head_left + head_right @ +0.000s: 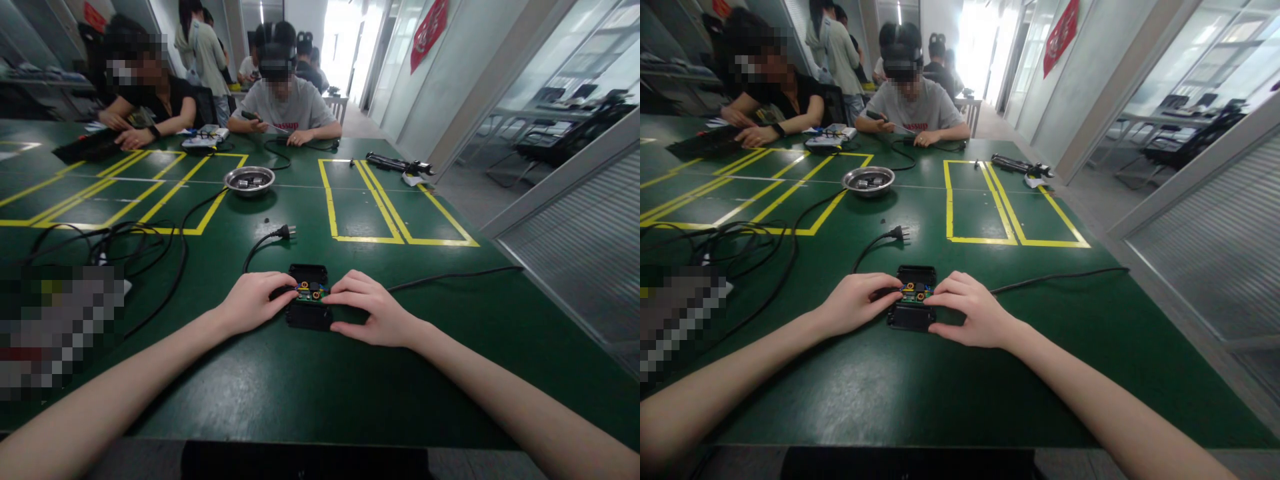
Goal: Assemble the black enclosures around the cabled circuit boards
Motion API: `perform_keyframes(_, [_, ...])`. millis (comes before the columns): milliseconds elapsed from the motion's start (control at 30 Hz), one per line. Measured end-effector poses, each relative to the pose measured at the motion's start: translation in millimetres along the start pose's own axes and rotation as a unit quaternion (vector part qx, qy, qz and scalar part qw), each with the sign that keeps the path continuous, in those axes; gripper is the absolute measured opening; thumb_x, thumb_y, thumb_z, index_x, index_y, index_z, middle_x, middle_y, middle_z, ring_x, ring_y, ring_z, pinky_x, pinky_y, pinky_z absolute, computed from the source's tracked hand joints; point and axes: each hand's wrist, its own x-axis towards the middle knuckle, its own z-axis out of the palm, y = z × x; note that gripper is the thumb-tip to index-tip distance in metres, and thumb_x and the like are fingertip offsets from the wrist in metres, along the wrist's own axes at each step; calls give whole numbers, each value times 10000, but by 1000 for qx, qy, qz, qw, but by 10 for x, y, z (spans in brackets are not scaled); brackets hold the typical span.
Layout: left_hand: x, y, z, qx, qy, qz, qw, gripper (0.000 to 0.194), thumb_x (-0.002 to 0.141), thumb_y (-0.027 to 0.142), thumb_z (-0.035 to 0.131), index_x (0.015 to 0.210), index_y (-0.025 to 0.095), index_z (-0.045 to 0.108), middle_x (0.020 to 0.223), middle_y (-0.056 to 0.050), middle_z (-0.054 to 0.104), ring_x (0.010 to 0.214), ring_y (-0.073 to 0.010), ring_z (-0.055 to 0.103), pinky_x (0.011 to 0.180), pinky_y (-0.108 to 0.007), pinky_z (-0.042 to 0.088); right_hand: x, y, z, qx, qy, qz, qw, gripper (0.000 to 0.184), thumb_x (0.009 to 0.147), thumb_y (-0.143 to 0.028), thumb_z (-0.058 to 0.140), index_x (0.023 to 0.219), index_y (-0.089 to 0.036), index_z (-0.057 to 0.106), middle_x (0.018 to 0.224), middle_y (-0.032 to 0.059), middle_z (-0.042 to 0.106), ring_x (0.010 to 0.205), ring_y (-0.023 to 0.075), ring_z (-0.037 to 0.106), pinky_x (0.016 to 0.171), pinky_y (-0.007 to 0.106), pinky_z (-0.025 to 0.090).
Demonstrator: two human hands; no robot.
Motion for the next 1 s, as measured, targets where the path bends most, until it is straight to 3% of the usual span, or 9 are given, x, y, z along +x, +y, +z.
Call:
perform_keyframes(100, [2,7,-11,-9,-5,-10,1000,205,1009,330,607,1072,207,758,999,-34,813,831,-180,761,710,-245,554,-18,56,-7,-33,30,64,997,207,960,-267,684,1160,-218,709,1046,99,725,945,247,653,817,415,559])
perform_keyframes(233, [2,10,-46,-21,-1,-9,1000,198,990,326,618,1055,203,759,980,-36,809,824,-180,756,684,-241,548,-28,122,-2,-62,3,114,992,83,977,-231,647,996,-210,725,975,93,724,906,248,651,790,408,557])
perform_keyframes(367, [-3,4,-136,-30,16,10,999,181,954,290,630,1018,177,757,896,-43,781,735,-152,710,614,-217,504,-40,114,-18,-55,22,118,991,135,1020,-255,603,983,-208,724,911,75,732,850,220,667,754,358,547])
perform_keyframes(500, [-19,22,-252,-47,36,47,997,168,944,248,606,959,157,746,804,-25,735,608,-106,619,563,-200,449,-61,46,-59,-49,43,98,993,163,1035,-263,583,1016,-184,725,770,32,693,630,154,610,604,287,475])
perform_keyframes(700, [-77,53,-324,-78,-53,94,991,127,890,219,591,823,163,683,664,16,641,528,-89,554,519,-193,403,-77,-39,-80,8,0,12,1000,140,1022,-222,576,1044,-177,707,768,31,708,630,133,637,572,254,442])
perform_keyframes(833, [-84,16,-276,-67,-70,75,992,132,882,229,589,792,171,667,640,24,621,518,-90,553,509,-190,392,-76,-15,-65,-10,-28,43,999,145,1019,-242,586,1020,-183,718,782,28,721,617,124,638,566,243,440])
perform_keyframes(1000, [-51,-9,-223,-29,-30,27,999,165,926,268,588,887,174,718,747,-7,704,581,-108,610,549,-199,430,-60,24,-68,-64,0,101,993,154,1014,-246,598,1024,-184,739,844,41,753,674,141,675,612,248,482])
